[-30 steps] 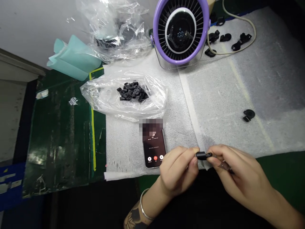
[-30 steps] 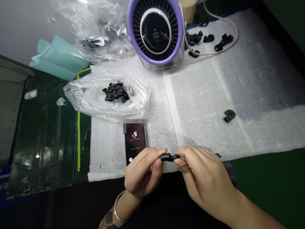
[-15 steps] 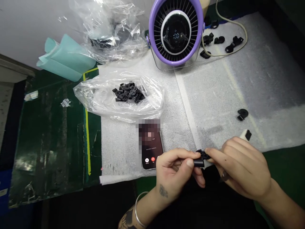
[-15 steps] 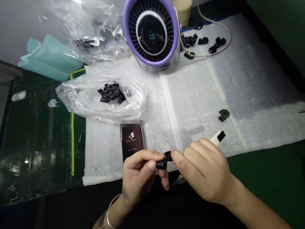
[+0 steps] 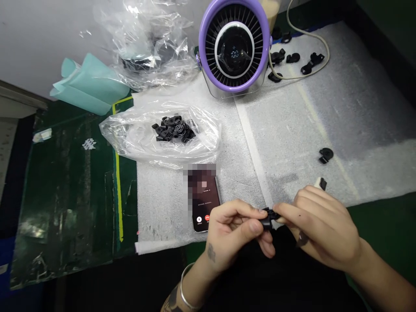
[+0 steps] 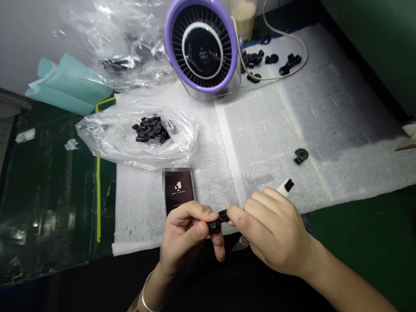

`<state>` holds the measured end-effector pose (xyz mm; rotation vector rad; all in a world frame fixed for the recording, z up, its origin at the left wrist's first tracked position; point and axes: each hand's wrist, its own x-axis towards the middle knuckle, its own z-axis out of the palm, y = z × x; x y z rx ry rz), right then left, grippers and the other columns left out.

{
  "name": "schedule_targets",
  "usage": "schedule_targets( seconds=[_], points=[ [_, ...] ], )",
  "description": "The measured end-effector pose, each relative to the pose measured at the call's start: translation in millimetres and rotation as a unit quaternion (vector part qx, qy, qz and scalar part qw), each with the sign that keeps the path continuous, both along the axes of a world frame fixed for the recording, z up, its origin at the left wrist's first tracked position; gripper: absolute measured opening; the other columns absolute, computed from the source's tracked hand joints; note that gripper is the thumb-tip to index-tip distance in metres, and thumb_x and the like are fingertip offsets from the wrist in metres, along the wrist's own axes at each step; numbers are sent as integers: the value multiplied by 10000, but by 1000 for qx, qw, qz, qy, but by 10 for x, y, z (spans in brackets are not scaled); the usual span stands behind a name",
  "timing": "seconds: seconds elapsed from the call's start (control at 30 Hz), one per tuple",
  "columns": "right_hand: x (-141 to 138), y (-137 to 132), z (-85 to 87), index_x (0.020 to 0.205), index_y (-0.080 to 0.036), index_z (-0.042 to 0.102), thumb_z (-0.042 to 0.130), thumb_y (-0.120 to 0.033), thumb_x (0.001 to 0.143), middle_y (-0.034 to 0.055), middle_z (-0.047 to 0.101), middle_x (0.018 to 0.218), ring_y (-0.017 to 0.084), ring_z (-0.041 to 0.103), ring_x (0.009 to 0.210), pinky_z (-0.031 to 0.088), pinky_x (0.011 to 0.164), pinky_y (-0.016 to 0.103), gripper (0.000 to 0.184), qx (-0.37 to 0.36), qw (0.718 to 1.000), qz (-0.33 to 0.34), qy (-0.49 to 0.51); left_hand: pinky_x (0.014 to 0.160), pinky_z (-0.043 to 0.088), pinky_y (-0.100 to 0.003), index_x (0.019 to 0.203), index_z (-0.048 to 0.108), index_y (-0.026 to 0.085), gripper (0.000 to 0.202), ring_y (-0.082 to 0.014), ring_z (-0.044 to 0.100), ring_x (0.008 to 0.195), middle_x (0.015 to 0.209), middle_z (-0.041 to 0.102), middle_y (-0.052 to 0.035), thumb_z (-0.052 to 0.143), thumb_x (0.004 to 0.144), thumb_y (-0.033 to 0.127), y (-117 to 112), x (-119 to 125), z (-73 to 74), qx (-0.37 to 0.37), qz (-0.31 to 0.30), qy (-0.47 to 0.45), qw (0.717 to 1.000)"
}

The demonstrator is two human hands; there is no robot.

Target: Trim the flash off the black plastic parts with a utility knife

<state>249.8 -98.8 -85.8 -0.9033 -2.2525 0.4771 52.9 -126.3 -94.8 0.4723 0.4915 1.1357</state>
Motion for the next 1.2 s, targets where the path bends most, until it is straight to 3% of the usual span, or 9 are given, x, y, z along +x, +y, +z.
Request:
schedule_targets(
  seconds=[0.2,0.33,0.37,0.43,0.53,0.67,0.77,0.97,1.2],
  points=[
    [-40,-27,1,1115,-136,605,454,-5,983,-38,424,686,145,371,641,292,615,345,240,-4,1000,-4,25,487,609,-153,1040,783,187,223,-117,773,560,747,815,-5,576,1077,262,32,-13,-59,-57,-49,-50,996],
    [-43,4,69,1043,-144,590,522,-61,1025,-41,488,692,123,398,621,339,604,316,109,-61,996,8,58,517,556,-140,1131,771,208,215,-74,669,544,713,729,2,643,1041,356,16,-18,-20,53,28,132,989],
    [-47,10,89,1032,-146,588,530,-83,1039,-41,505,694,115,404,612,351,601,306,86,-74,995,7,72,557,559,-153,1165,766,202,243,-78,654,596,752,713,-4,723,989,364,16,-23,-9,113,64,212,969],
    [-58,13,124,1023,-154,588,527,-122,1063,-41,543,701,105,426,597,370,597,290,79,-96,991,5,97,625,564,-182,1182,757,182,309,-98,633,704,840,685,-18,827,905,299,21,-32,-3,236,137,357,893],
    [-76,-2,152,1054,-184,584,507,-185,1092,-46,583,707,103,508,596,426,612,269,86,-128,987,7,98,720,600,-233,1129,740,154,192,-133,666,842,964,687,-53,728,944,105,27,-39,-27,347,206,461,790],
    [-67,-31,164,1204,-141,504,463,-418,1116,62,691,911,155,685,726,552,664,282,293,-128,988,-85,0,757,635,-262,1144,698,128,271,-160,712,926,1038,724,-77,622,937,-30,14,-51,-41,399,239,508,725],
    [-48,-42,199,1188,-114,478,396,-393,1129,118,673,968,199,691,778,552,673,331,297,-72,990,-99,-73,726,637,-250,1116,697,122,273,-155,726,887,1001,731,-64,627,917,-51,8,-55,-15,410,257,548,682],
    [-71,-53,285,1078,-146,476,413,-172,1079,11,518,802,155,449,649,368,623,312,68,-34,992,-29,-118,677,634,-255,1061,701,110,184,-158,732,826,952,745,-66,649,932,-9,9,-36,2,411,268,566,662],
    [-64,-68,261,989,-155,485,465,-57,1005,-3,491,772,150,378,655,274,642,313,101,-27,990,-26,-138,691,620,-249,1022,703,95,179,-154,735,825,940,736,-73,634,931,-41,0,-48,-17,423,258,582,645]
  ],
)
